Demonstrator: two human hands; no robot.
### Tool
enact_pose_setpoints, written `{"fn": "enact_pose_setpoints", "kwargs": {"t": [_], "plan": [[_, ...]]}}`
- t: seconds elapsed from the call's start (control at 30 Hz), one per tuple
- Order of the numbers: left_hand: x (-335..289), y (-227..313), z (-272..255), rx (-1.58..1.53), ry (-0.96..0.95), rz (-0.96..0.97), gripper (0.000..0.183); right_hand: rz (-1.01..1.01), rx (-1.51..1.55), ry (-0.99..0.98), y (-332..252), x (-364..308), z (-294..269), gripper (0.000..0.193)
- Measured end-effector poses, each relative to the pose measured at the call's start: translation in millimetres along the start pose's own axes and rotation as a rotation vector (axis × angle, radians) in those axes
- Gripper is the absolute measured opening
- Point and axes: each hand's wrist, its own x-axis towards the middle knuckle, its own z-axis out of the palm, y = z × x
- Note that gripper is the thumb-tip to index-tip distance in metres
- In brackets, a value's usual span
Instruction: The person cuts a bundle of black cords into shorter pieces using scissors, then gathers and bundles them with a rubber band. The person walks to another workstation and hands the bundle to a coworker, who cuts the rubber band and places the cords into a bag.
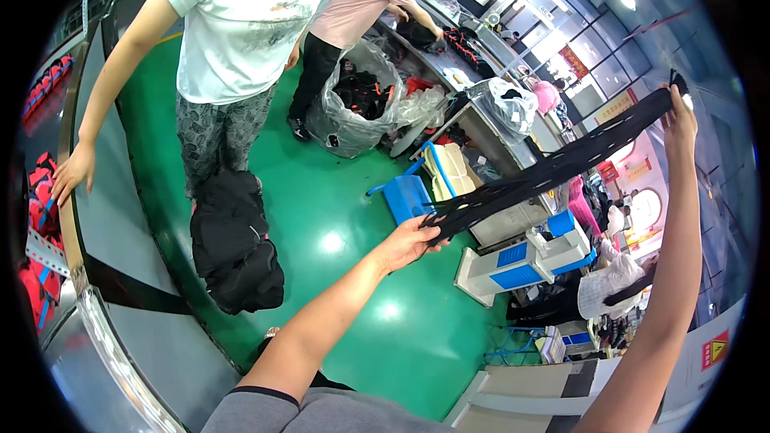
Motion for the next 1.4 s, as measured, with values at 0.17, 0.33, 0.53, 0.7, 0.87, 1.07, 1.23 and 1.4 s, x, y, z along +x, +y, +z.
{"fn": "enact_pose_setpoints", "kwargs": {"t": [0.17, 0.33, 0.53, 0.7, 0.87, 1.07, 1.23, 1.4], "plan": [[14, 44, -34, -0.153, 0.121, -0.021, 0.021, -0.039, -0.051, 0.018, -8, 7, 52, 0.025], [34, 90, -46, -0.150, 0.121, -0.083, 0.025, -0.107, -0.171, 0.073, -28, 7, 85, 0.030], [50, 121, -35, -0.130, 0.159, -0.130, 0.060, -0.156, -0.260, 0.105, -49, 18, 96, 0.034], [57, 127, -36, -0.154, 0.076, -0.130, 0.054, -0.174, -0.324, 0.086, -64, 24, 93, 0.043], [63, 125, -44, -0.064, 0.116, -0.059, 0.069, -0.172, -0.380, 0.109, -72, 34, 84, 0.046], [67, 134, -40, 0.050, 0.144, 0.014, 0.055, -0.212, -0.394, 0.150, -78, 27, 91, 0.051], [68, 134, -12, 0.513, 0.150, 0.084, 0.042, -0.271, -0.424, 0.200, -84, 28, 93, 0.055], [67, 119, 31, 1.045, 0.187, 0.447, 0.020, -0.293, -0.503, 0.208, -93, 31, 95, 0.058]]}}
